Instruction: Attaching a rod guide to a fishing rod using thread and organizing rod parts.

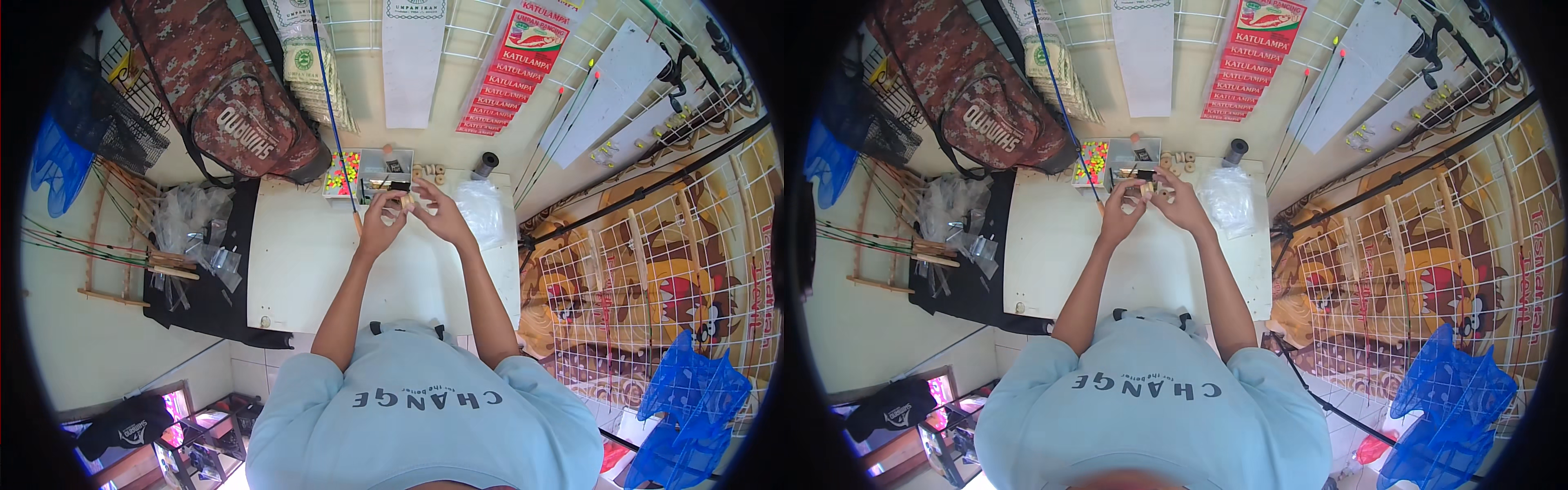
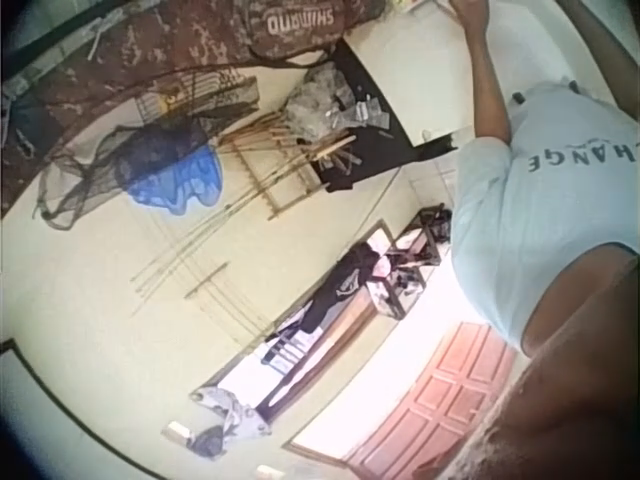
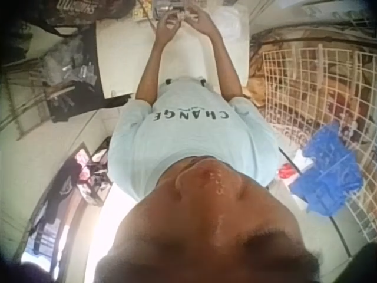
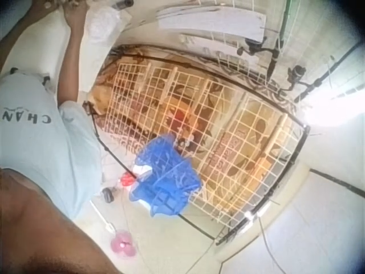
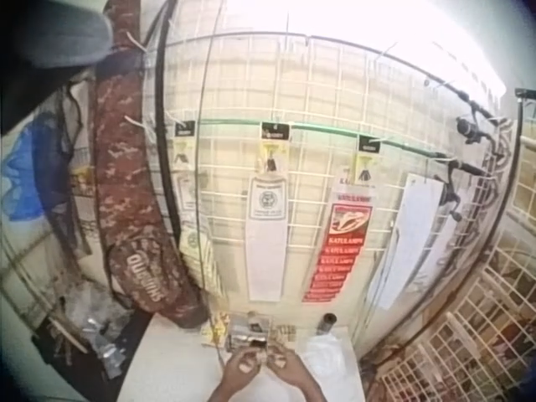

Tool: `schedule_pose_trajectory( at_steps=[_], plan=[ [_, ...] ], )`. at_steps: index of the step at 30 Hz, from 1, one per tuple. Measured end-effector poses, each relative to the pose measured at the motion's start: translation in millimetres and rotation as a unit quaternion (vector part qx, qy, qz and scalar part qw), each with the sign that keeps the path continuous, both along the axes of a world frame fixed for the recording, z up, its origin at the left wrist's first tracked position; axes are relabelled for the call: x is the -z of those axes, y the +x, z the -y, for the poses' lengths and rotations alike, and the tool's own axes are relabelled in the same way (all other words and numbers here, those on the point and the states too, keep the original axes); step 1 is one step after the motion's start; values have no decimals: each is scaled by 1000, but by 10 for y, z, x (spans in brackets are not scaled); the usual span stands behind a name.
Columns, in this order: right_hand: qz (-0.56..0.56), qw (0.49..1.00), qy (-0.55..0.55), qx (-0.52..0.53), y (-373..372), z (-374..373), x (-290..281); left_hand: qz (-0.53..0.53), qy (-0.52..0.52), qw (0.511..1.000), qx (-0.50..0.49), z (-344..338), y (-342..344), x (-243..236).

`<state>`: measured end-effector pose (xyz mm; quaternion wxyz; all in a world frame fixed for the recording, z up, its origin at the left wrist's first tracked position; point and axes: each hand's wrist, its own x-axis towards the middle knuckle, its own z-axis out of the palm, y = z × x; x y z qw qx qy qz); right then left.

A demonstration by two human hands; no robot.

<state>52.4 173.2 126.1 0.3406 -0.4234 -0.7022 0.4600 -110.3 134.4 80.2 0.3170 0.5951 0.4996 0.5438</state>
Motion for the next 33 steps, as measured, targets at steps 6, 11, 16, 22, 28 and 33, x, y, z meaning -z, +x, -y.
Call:
schedule_pose_trajectory(
  at_steps=[6, 11, 16, 22, 28, 33],
  plan=[
    [-7, 989, -125, -74, -2, -110, 34, -1, -10, 999, 41, 14, -38, -6],
    [-54, 994, -68, -67, -22, -116, 48, 10, -3, 1000, 25, 8, -74, 55],
    [5, 996, -59, -61, 20, -115, 44, -1, -15, 1000, 19, 32, -94, 48],
    [8, 998, -38, -38, 7, -112, 101, -27, -32, 998, 40, 50, -137, 35],
    [-25, 1000, -17, 6, 11, -99, 95, -36, -30, 998, 40, 53, -145, 3],
    [-10, 996, 32, 86, 41, -72, 125, -16, -17, 1000, 10, 19, -152, 50]
  ],
)
